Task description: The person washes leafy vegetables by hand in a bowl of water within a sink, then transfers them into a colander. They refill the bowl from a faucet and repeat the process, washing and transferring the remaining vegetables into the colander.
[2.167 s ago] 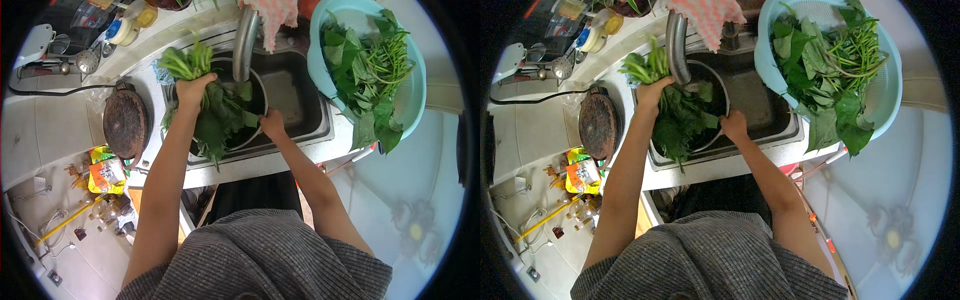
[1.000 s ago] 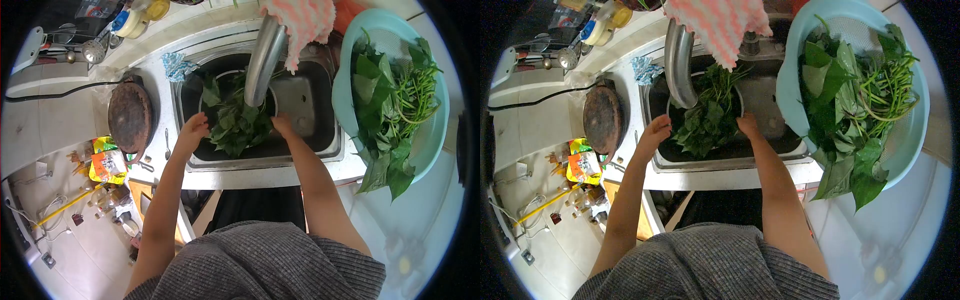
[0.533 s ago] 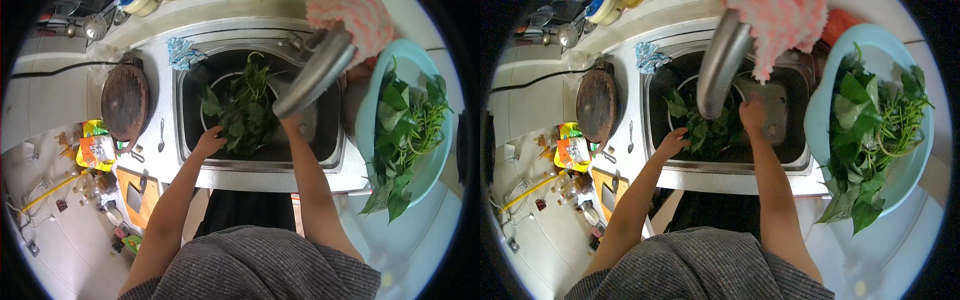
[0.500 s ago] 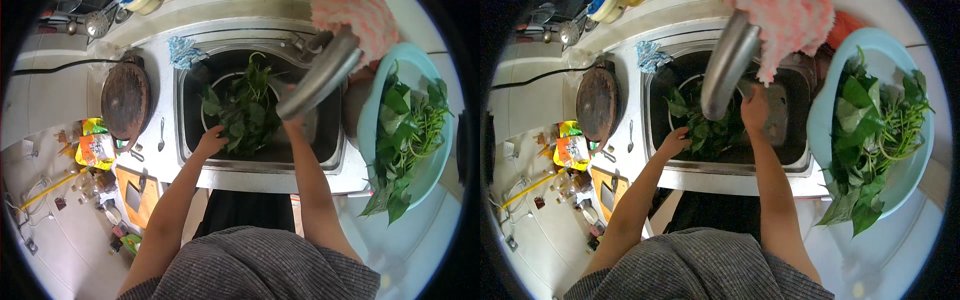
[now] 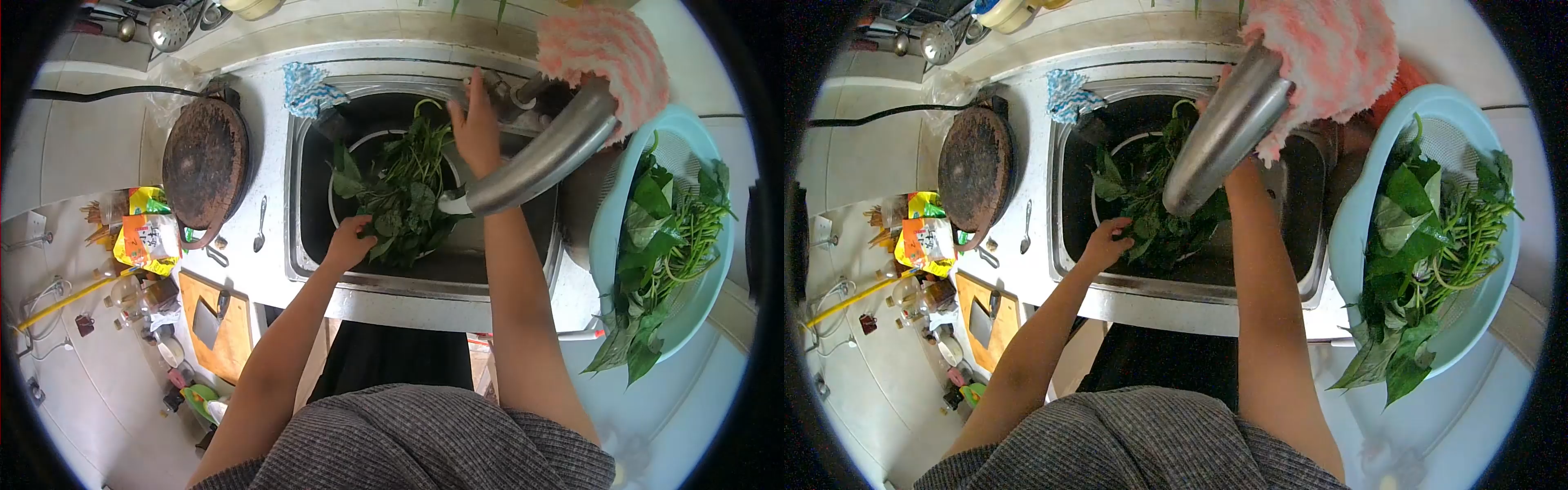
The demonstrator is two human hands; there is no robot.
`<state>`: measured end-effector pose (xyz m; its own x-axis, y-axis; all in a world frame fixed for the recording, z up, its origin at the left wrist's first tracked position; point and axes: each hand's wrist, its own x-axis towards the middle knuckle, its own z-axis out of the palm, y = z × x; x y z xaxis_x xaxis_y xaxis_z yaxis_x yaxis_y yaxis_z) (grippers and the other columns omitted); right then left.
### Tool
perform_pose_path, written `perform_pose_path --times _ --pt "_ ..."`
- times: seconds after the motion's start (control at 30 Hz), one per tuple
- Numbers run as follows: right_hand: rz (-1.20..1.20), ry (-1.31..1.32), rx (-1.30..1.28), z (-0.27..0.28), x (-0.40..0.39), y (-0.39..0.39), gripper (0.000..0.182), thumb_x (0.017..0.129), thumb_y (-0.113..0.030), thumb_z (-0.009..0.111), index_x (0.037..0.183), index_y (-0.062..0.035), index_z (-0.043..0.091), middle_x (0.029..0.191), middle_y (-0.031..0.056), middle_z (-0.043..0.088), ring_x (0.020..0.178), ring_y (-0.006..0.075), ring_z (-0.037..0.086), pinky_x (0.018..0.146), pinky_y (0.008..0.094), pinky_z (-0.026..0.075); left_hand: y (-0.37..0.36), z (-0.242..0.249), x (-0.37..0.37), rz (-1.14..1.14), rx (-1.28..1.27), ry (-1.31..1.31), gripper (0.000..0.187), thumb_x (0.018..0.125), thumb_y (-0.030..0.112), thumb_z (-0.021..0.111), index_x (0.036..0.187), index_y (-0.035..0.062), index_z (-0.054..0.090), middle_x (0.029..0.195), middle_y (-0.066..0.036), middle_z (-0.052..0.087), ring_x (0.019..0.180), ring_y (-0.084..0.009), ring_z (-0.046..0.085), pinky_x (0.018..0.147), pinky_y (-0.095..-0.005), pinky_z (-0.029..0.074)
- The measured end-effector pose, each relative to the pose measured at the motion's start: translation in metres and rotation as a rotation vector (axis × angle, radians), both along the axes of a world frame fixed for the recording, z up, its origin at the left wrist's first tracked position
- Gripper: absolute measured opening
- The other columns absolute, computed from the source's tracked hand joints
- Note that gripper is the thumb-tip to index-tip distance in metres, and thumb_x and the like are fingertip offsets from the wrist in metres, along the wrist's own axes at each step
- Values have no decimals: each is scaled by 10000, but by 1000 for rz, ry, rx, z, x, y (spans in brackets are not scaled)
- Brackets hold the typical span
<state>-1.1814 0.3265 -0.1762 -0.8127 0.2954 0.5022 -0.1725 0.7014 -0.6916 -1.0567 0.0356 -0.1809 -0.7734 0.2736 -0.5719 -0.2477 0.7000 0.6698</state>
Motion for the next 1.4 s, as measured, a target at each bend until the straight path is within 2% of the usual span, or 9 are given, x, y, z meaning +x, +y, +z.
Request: perform_pose_path --times 0.1,0.27,0.43,0.6,0.67,0.77,1.03,1.13,1.4 --pt "70 -162 -102 23 55 -17 750 840 -108 580 1405 11 102 1258 234 446 1127 316 471 956 383 355 8 -7 4 -76 -124 257 586 662 155 709 1193 35 492 1183 -214 464 1027 -372 502 929 -399 410" --pt "-26 -675 -396 -11 141 -53 538 849 -118 553 1332 11 356 1222 246 477 1167 341 449 979 410 329 21 -25 16 -147 -308 149 827 656 235 706 1356 82 292 1307 -276 337 1109 -447 443 962 -441 381" --pt "-230 -888 -732 -61 150 -88 826 750 -433 658 1322 64 331 1266 315 418 1210 398 392 999 427 301 43 -56 32 -384 -187 -105 952 686 297 670 1430 87 114 1375 -347 211 1242 -440 342 999 -420 356" --pt "-13 -1155 -564 -65 133 -66 1011 679 -530 691 1333 109 259 1340 304 338 1259 371 344 1017 403 295 47 -41 1 -624 -237 -266 721 709 212 624 1331 17 317 1350 -274 326 1207 -388 400 956 -396 400" --pt "-29 -1037 -618 -62 130 -61 989 662 -469 735 1339 85 273 1362 258 336 1273 339 330 1027 393 287 59 -3 -45 -528 -482 -438 578 714 142 601 1244 9 416 1317 -243 387 1178 -363 431 939 -386 411" --pt "-255 -802 -871 -66 114 -73 943 637 -397 785 1329 51 326 1356 216 372 1265 303 347 1027 389 292 56 -8 -63 -290 -270 181 437 704 45 567 1125 1 459 1260 -219 441 1147 -332 455 918 -381 423" --pt "-257 -974 -1332 -143 120 -79 764 712 -264 764 1325 -31 373 1325 92 435 1217 251 401 1007 352 298 76 -134 -95 -272 -219 135 854 526 193 738 1268 -37 383 1200 -241 497 1106 -347 497 906 -406 426" --pt "-153 -1048 -1384 -139 114 -67 734 733 -300 740 1321 -40 386 1308 92 445 1203 245 409 1002 346 289 79 -109 -113 -157 54 -371 880 487 245 762 1251 -39 429 1082 -222 582 993 -312 576 841 -387 457" --pt "35 -976 -1411 -41 102 -81 829 698 -429 719 1336 -32 371 1357 138 387 1277 260 317 1034 370 231 57 -1 -107 -175 -381 36 915 504 408 755 1225 -59 441 1071 -233 590 1003 -313 585 835 -376 481"
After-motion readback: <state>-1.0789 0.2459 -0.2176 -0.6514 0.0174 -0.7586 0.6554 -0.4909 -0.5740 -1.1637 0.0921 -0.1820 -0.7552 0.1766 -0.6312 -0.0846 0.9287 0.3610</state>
